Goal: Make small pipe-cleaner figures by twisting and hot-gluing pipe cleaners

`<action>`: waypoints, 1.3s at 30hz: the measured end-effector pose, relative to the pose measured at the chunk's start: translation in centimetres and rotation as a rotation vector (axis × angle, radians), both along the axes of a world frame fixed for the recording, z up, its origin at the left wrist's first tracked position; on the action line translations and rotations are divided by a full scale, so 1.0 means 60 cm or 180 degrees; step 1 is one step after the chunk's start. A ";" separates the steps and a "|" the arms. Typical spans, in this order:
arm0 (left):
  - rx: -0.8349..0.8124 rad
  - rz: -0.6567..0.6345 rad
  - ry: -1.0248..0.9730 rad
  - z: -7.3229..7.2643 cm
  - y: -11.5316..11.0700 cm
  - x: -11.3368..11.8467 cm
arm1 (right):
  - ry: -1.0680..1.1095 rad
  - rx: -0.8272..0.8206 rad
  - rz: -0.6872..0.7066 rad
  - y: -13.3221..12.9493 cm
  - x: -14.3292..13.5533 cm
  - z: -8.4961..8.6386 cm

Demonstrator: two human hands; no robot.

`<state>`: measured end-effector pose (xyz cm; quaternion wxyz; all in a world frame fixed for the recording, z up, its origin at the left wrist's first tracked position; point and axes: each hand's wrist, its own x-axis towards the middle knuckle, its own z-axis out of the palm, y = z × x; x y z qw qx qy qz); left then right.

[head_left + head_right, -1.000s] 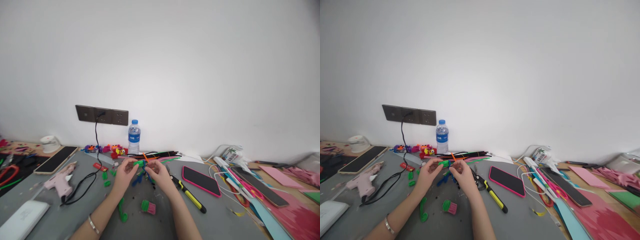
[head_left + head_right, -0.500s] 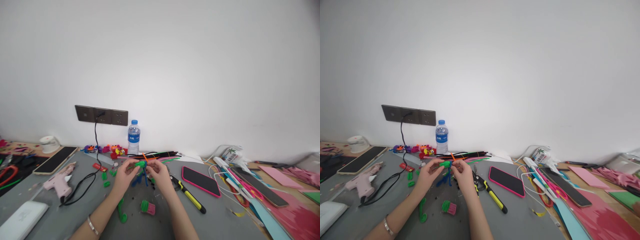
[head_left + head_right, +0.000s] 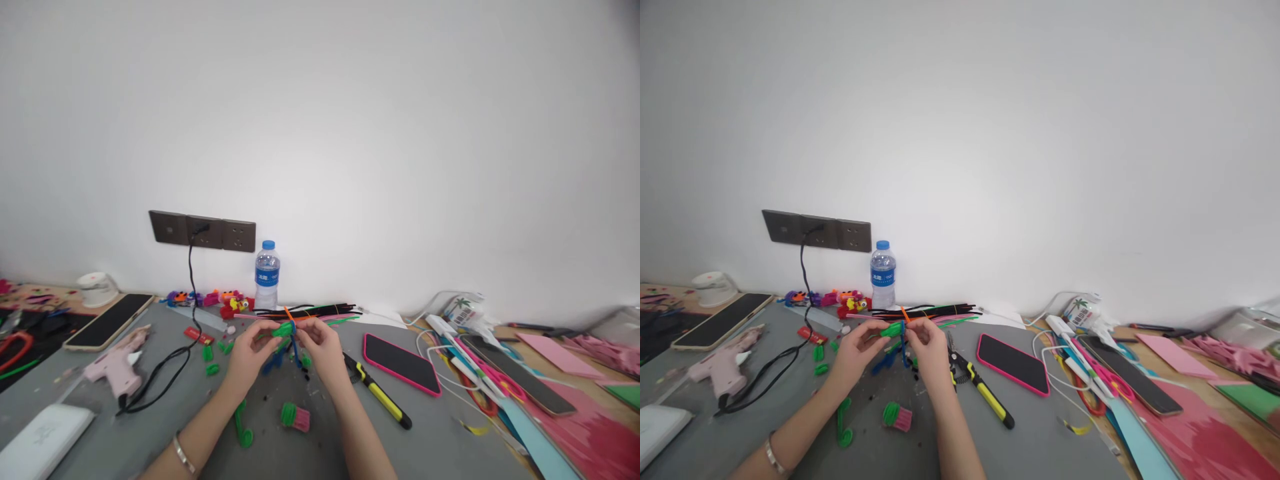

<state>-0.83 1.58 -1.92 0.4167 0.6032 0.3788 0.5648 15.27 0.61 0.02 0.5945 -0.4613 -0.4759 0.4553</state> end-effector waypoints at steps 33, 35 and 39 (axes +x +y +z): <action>0.0271 0.0018 0.0044 0.003 -0.007 0.002 | 0.0334 -0.0724 0.0496 0.002 0.013 -0.014; 0.0284 0.0024 0.0033 0.004 -0.007 0.002 | 0.0347 -0.0753 0.0486 0.002 0.014 -0.013; 0.0300 0.0025 0.0038 0.003 -0.008 0.002 | 0.0395 -0.0814 0.0577 0.002 0.018 -0.011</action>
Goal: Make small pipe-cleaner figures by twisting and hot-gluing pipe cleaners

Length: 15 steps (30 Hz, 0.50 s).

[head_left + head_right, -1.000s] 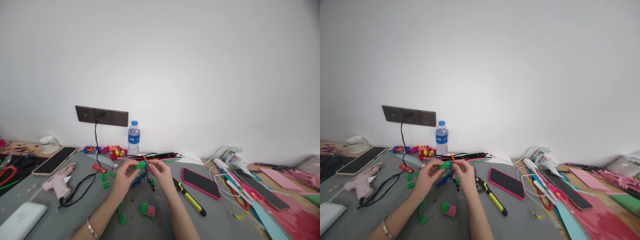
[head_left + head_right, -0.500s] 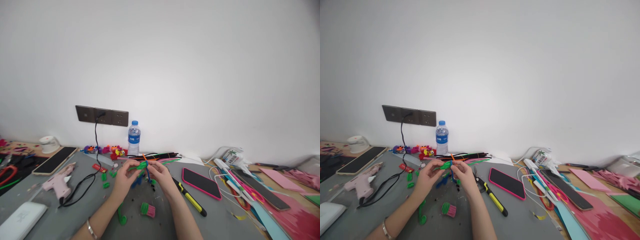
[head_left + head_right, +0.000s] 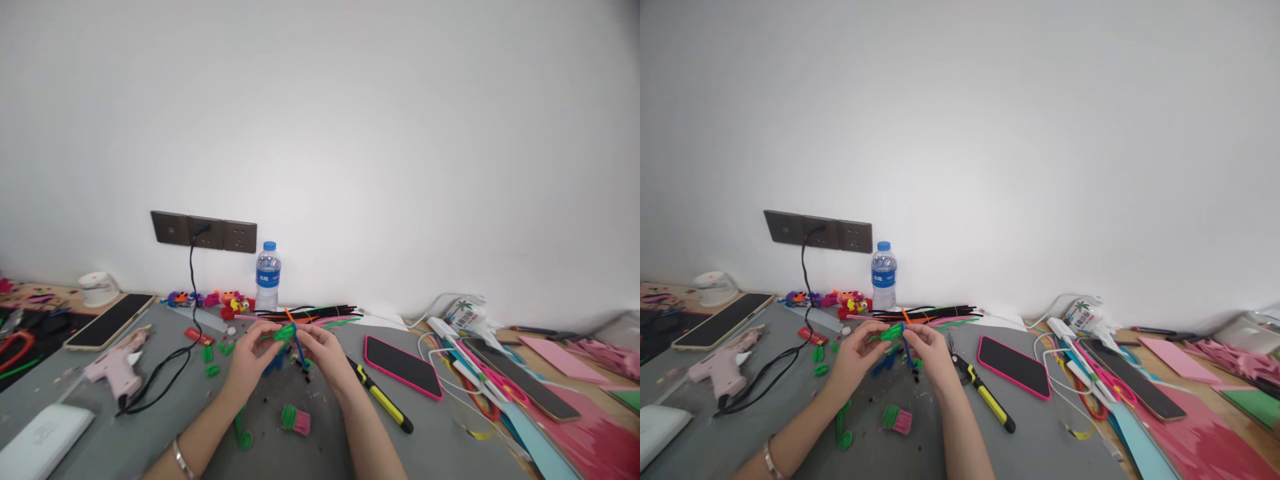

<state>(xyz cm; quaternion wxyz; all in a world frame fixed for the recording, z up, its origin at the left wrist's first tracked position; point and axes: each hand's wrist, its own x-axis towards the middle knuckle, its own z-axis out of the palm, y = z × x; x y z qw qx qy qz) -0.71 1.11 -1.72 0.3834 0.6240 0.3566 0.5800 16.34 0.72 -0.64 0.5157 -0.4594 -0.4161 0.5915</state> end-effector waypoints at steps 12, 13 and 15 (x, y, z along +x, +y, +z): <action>0.0052 -0.0061 0.0073 -0.002 0.001 -0.002 | -0.0004 0.0005 0.0187 -0.009 0.003 0.015; 0.0063 -0.0070 0.0076 -0.002 0.001 -0.002 | 0.0005 0.0005 0.0209 -0.010 0.004 0.017; 0.0088 -0.0090 0.0081 -0.001 0.000 -0.003 | 0.0051 -0.0002 0.0261 -0.012 0.006 0.020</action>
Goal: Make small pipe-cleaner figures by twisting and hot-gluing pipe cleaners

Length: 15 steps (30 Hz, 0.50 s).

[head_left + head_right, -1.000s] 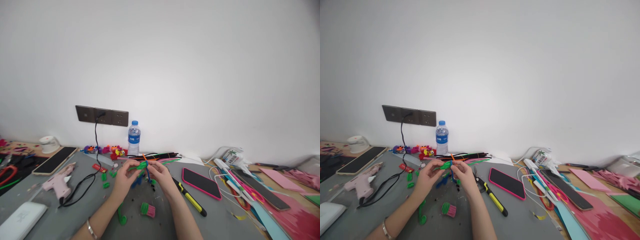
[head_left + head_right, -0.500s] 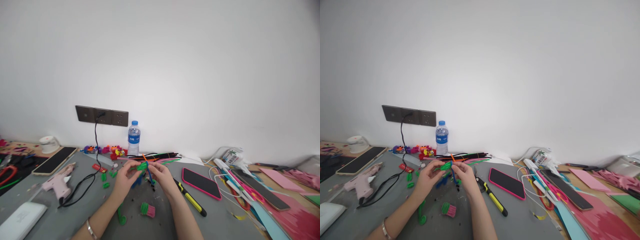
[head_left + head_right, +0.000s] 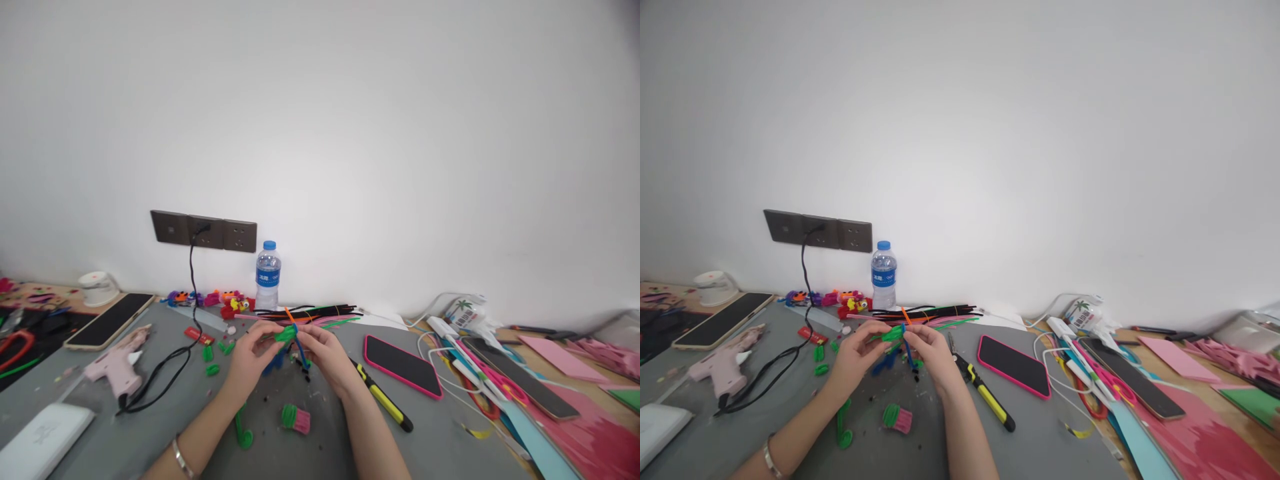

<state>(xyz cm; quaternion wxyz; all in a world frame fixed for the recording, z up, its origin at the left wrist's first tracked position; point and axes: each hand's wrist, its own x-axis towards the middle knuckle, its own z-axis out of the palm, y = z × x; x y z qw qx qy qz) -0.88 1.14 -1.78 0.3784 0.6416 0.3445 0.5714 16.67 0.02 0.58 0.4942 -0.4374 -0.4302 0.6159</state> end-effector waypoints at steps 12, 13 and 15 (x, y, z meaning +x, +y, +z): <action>-0.0060 -0.0008 0.0056 0.000 0.000 -0.001 | -0.0089 -0.0084 0.0076 -0.003 0.002 0.003; -0.0083 0.0016 0.0044 0.000 0.000 0.000 | -0.0090 -0.0085 0.0045 -0.003 0.002 0.002; -0.0186 0.0082 0.0007 0.000 0.001 0.000 | -0.0063 -0.0119 -0.0015 -0.003 0.003 0.002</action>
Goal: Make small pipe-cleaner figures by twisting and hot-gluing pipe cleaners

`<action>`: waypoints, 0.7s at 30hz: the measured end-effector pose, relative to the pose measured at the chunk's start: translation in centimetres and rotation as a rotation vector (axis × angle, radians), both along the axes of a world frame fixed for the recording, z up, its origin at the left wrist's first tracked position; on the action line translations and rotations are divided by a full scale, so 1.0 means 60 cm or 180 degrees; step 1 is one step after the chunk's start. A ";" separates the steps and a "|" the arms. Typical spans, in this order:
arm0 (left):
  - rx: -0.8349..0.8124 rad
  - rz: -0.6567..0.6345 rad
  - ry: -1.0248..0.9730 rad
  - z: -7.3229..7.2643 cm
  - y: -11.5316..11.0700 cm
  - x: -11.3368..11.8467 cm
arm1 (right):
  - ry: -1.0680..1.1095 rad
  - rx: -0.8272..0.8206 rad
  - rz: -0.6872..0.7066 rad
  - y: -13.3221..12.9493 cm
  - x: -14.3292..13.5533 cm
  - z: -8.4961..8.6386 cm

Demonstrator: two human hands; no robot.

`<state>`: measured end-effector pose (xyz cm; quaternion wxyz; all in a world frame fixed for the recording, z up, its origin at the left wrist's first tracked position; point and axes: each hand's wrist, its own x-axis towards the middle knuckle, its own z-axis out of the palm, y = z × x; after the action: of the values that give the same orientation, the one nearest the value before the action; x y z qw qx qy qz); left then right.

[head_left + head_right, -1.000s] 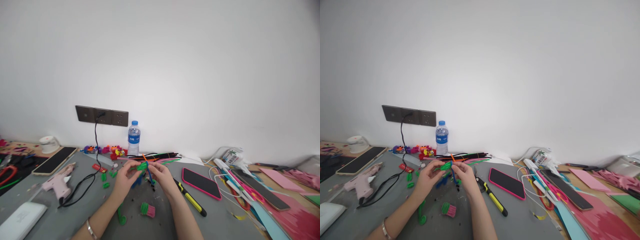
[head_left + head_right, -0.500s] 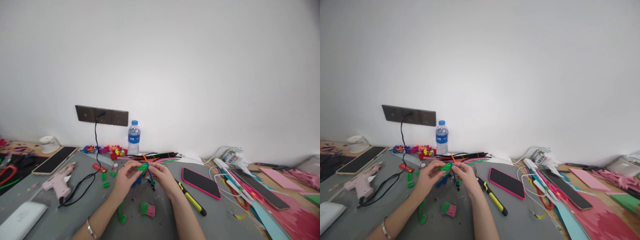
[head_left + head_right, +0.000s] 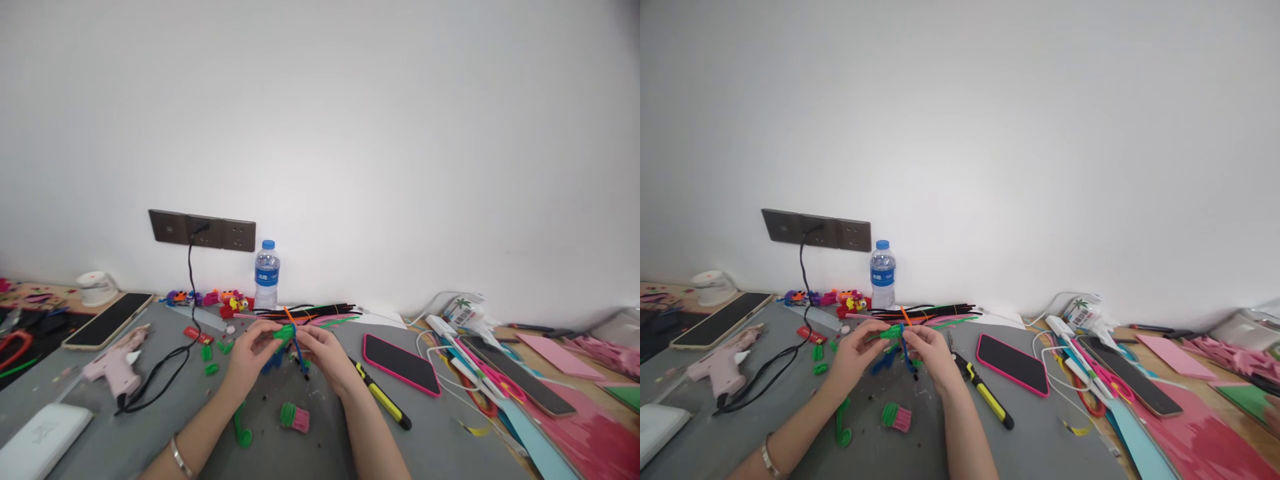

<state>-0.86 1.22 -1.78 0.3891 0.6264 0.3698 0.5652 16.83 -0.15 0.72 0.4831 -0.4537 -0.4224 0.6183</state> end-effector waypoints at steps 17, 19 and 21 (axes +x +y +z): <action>0.0170 0.0271 0.1072 0.017 -0.003 -0.007 | -0.1256 0.0709 -0.0554 0.014 0.032 -0.004; 0.0198 0.0128 0.1202 0.018 -0.005 -0.005 | -0.1226 0.0736 -0.0595 0.015 0.032 -0.003; 0.0195 -0.0044 0.1271 0.019 -0.007 -0.002 | -0.1208 0.0736 -0.0626 0.015 0.031 -0.001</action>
<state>-1.00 0.81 -0.65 0.2928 0.7401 0.4179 0.4381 18.69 0.74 0.67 0.5017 -0.5424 -0.5274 0.4195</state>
